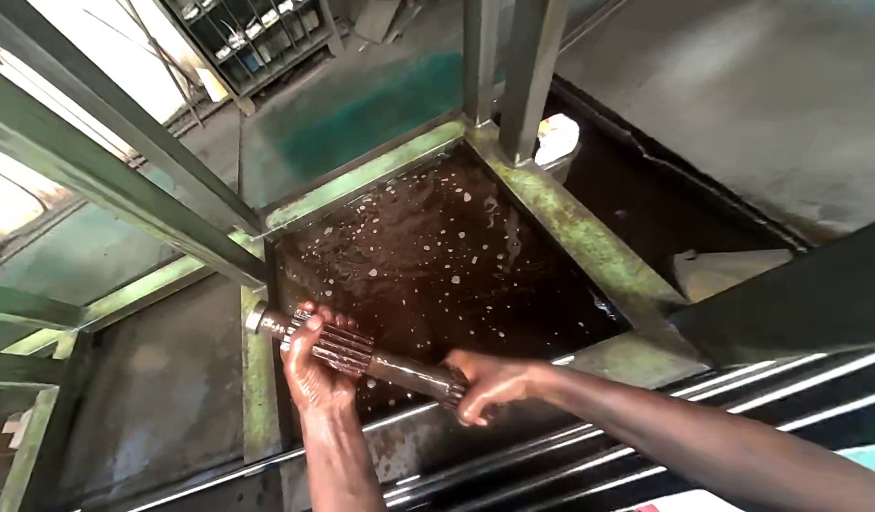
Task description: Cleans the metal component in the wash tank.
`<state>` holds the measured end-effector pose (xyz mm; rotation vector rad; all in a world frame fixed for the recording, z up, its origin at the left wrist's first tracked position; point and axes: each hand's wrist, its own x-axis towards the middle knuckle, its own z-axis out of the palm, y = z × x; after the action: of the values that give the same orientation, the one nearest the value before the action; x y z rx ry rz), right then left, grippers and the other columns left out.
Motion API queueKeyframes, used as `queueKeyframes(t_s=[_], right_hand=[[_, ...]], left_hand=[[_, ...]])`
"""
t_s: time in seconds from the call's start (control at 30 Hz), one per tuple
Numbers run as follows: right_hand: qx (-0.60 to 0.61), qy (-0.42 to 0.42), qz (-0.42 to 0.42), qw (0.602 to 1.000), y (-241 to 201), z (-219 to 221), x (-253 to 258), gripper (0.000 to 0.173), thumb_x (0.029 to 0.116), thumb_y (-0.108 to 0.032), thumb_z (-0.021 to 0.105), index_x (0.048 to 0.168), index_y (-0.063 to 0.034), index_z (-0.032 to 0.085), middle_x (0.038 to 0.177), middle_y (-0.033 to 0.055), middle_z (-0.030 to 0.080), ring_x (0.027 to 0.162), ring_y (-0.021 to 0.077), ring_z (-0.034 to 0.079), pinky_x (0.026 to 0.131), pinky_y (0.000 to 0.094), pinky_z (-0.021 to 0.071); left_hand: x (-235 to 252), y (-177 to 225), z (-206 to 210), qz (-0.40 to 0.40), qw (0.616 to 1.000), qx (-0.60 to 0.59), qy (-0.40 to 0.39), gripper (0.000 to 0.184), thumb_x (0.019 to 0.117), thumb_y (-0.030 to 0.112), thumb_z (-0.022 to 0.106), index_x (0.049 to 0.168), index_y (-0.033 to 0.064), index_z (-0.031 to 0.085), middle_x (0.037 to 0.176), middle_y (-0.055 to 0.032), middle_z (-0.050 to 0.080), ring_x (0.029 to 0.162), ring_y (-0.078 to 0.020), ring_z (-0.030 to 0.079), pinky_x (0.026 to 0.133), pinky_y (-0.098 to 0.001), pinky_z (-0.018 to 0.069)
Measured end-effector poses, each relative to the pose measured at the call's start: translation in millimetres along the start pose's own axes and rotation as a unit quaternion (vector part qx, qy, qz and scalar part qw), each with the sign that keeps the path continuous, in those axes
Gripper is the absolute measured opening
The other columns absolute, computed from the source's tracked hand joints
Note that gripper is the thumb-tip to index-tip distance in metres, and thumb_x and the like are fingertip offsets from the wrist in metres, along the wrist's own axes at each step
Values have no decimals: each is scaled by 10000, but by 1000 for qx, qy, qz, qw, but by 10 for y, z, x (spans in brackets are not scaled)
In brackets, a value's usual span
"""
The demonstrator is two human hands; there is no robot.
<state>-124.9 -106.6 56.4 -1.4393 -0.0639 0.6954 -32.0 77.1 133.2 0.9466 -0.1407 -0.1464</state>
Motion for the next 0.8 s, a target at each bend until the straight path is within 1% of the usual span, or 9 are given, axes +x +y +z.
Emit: queueKeyframes(t_s=[0.07,0.13,0.2,0.27,0.37,0.43,0.47,0.6,0.8], right_hand=[[81,-103,22,991,121,-90,27,171,691,-63,646,834,-153,625,684,-24,664,507,59,605,458,225,506],[92,-115,49,988,195,-147,55,135,743,-70,630,852,-149,626,689,-19,666,500,63,605,454,223,511],[80,-73,78,991,271,-199,90,152,821,-44,587,956,-106,617,684,3,641,502,84,599,473,236,521],[-11,26,87,996,259,-245,120,260,879,-9,656,1135,-32,616,734,52,626,538,112,585,517,263,518],[-264,117,132,948,316,-292,175,363,844,-224,833,1088,-4,679,848,145,668,713,256,643,671,458,535],[-360,139,174,906,399,-270,178,453,823,-347,862,1095,-17,712,996,205,698,955,385,675,821,609,526],[-382,143,190,893,468,-268,185,473,825,-361,860,1113,-17,709,1045,219,697,1020,411,667,857,632,515],[-431,165,205,863,784,-456,338,464,847,-295,824,1201,-26,692,1154,225,690,1111,425,649,911,624,505],[-464,171,208,844,1057,-742,506,433,824,-178,827,1190,1,682,1221,234,660,1161,423,630,951,593,513]], left_hand=[[58,-59,-177,0,988,-111,-104,183,781,259,786,913,142,738,737,23,695,690,-108,696,694,-269,603],[108,-190,-287,-15,981,-152,-121,270,824,391,756,901,134,733,714,24,677,672,-113,682,692,-283,596],[103,-309,-245,-56,995,-83,29,393,1008,453,441,796,188,639,632,56,615,588,-92,647,621,-281,590],[154,-434,-174,-120,973,9,198,336,1052,367,399,781,201,509,608,51,529,531,-91,579,551,-283,554],[85,-765,-325,-195,922,45,331,210,1016,375,463,993,171,506,800,-14,547,681,-152,579,619,-386,534],[-25,-922,-389,-236,907,60,343,299,1037,372,448,1210,135,508,1022,-77,593,889,-211,613,732,-465,539],[-61,-1015,-431,-255,899,81,346,294,1039,332,457,1235,117,503,1045,-91,592,902,-220,609,734,-464,537],[-128,-1440,-658,-300,877,132,352,303,1051,286,452,1230,45,495,989,-143,566,815,-250,582,675,-444,527],[-95,-1872,-852,-352,850,122,372,362,1072,223,461,1367,14,461,1207,-213,568,982,-296,596,814,-450,532]])
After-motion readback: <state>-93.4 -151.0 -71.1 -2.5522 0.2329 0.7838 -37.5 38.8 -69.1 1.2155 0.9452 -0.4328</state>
